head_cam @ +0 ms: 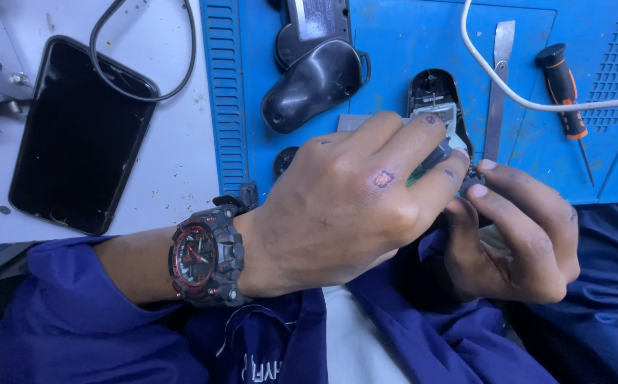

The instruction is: Repairing the internal components of a game controller, including the circuit board and battery

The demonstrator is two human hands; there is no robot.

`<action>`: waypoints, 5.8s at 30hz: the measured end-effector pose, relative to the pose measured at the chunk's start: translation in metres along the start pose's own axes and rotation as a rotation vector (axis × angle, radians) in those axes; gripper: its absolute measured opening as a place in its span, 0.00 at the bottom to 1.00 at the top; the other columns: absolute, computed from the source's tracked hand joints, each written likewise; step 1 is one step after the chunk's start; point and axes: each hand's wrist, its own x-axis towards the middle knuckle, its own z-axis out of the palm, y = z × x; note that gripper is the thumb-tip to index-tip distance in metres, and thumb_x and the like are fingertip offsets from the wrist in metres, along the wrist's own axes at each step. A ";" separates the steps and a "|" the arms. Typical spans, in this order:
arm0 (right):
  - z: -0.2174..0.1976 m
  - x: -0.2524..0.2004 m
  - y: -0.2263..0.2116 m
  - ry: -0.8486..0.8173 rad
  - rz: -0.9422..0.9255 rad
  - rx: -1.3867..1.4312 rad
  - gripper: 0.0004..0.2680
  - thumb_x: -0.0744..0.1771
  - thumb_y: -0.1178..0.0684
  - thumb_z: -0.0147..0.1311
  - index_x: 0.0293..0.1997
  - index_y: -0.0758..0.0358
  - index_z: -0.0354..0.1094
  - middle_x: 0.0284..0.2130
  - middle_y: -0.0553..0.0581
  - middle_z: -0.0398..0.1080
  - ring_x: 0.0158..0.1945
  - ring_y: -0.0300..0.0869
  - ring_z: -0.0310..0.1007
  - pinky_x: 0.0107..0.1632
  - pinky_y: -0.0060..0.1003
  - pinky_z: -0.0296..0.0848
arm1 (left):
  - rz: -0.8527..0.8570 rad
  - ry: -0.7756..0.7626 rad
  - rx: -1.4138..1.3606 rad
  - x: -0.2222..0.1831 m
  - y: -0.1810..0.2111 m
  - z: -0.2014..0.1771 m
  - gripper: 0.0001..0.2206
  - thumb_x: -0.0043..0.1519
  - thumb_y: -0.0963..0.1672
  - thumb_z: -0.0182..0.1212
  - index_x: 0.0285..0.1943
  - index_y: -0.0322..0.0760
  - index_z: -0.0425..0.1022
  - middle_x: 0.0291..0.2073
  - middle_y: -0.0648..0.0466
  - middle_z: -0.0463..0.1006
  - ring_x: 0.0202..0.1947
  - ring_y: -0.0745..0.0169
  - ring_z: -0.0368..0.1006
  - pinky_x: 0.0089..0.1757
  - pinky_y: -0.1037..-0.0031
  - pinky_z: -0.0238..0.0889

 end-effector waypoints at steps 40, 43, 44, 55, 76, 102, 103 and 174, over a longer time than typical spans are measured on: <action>-0.009 0.013 0.005 -0.117 -0.167 -0.059 0.04 0.69 0.65 0.59 0.38 0.79 0.73 0.34 0.76 0.74 0.36 0.60 0.75 0.42 0.51 0.71 | -0.038 0.054 0.017 -0.002 0.001 0.005 0.04 0.71 0.39 0.62 0.44 0.38 0.80 0.44 0.50 0.77 0.36 0.56 0.71 0.32 0.71 0.65; -0.012 0.013 0.004 -0.159 -0.160 -0.060 0.02 0.68 0.68 0.60 0.39 0.80 0.73 0.35 0.76 0.75 0.36 0.61 0.77 0.44 0.50 0.71 | -0.039 0.034 -0.022 -0.003 0.000 0.004 0.03 0.71 0.39 0.61 0.45 0.37 0.79 0.42 0.50 0.74 0.35 0.55 0.70 0.29 0.68 0.63; -0.013 0.013 0.004 -0.163 -0.157 -0.055 0.02 0.68 0.68 0.60 0.39 0.80 0.73 0.35 0.78 0.75 0.36 0.62 0.77 0.44 0.50 0.71 | -0.036 0.042 -0.020 -0.003 0.000 0.005 0.04 0.71 0.38 0.60 0.43 0.36 0.78 0.41 0.50 0.75 0.34 0.56 0.69 0.29 0.69 0.63; -0.011 0.013 0.001 -0.139 -0.042 -0.036 0.04 0.69 0.66 0.60 0.41 0.82 0.71 0.36 0.83 0.75 0.38 0.65 0.78 0.46 0.51 0.72 | -0.035 0.049 -0.001 -0.003 -0.001 0.004 0.05 0.71 0.39 0.59 0.43 0.37 0.78 0.43 0.49 0.76 0.35 0.55 0.70 0.31 0.69 0.63; -0.017 0.017 0.004 -0.246 -0.159 -0.040 0.02 0.68 0.68 0.59 0.38 0.82 0.73 0.34 0.80 0.74 0.36 0.62 0.74 0.44 0.53 0.70 | -0.042 0.068 -0.009 -0.004 0.000 0.008 0.07 0.71 0.37 0.60 0.38 0.37 0.76 0.40 0.51 0.75 0.33 0.57 0.67 0.30 0.70 0.62; -0.007 0.017 -0.004 -0.110 0.145 0.041 0.09 0.69 0.60 0.62 0.40 0.81 0.69 0.33 0.76 0.73 0.37 0.62 0.76 0.43 0.50 0.71 | 0.007 -0.030 -0.011 0.002 -0.002 -0.001 0.07 0.72 0.41 0.58 0.52 0.35 0.82 0.41 0.48 0.75 0.33 0.53 0.70 0.31 0.69 0.61; -0.010 0.017 -0.004 -0.107 0.145 0.040 0.09 0.69 0.60 0.62 0.40 0.81 0.69 0.33 0.76 0.73 0.37 0.62 0.76 0.43 0.50 0.71 | 0.010 -0.031 -0.010 0.002 -0.001 -0.001 0.07 0.72 0.41 0.58 0.52 0.35 0.82 0.41 0.48 0.75 0.33 0.53 0.70 0.31 0.69 0.61; -0.024 0.025 -0.002 -0.264 -0.118 -0.034 0.03 0.69 0.72 0.66 0.43 0.82 0.76 0.38 0.82 0.76 0.38 0.64 0.75 0.46 0.53 0.72 | -0.058 0.079 0.018 -0.004 0.002 0.007 0.05 0.70 0.40 0.59 0.41 0.40 0.77 0.37 0.55 0.71 0.35 0.56 0.70 0.27 0.67 0.58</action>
